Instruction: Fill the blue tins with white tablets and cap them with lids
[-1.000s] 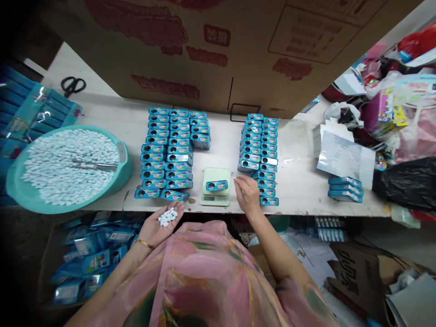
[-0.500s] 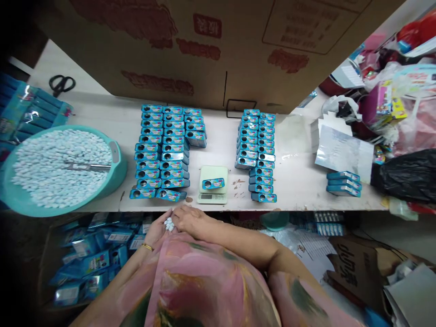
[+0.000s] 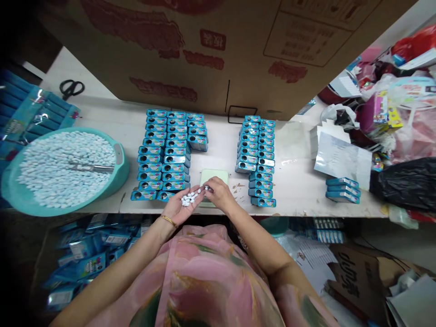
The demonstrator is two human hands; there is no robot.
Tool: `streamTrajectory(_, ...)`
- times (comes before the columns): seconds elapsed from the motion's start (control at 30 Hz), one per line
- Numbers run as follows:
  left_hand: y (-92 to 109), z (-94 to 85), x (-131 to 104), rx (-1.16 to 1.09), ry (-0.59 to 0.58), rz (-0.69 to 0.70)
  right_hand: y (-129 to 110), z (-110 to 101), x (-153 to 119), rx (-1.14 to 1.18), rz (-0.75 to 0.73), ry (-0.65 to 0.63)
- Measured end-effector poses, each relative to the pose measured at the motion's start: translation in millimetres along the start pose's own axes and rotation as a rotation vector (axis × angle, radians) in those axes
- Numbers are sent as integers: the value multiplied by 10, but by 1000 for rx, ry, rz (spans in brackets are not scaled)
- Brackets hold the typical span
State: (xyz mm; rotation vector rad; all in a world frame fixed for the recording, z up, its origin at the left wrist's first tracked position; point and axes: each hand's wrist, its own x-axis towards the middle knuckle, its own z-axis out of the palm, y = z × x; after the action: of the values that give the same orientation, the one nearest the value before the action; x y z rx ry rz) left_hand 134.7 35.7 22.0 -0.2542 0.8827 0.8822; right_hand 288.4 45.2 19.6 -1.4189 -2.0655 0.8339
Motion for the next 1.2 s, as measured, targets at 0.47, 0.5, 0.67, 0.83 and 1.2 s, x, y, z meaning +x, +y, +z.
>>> streamTrajectory(0.47, 68, -329, -80, -73, 57, 35, 217, -28, -83, 55, 1, 141)
streamTrajectory(0.5, 68, -362, -88, -83, 58, 28, 227, -38, -90, 38, 12, 146)
streamTrajectory(0.67, 56, -425, -142, -80, 90, -4, 207, -5, -65, -207, -40, -19)
streamTrajectory(0.83, 59, -365, -217, -58, 86, -6, 84, 61, -37, -128, -116, -12)
streamTrajectory(1.2, 12, -570, -303, -19, 61, -161, -697, 407, -310, -377, -316, -378)
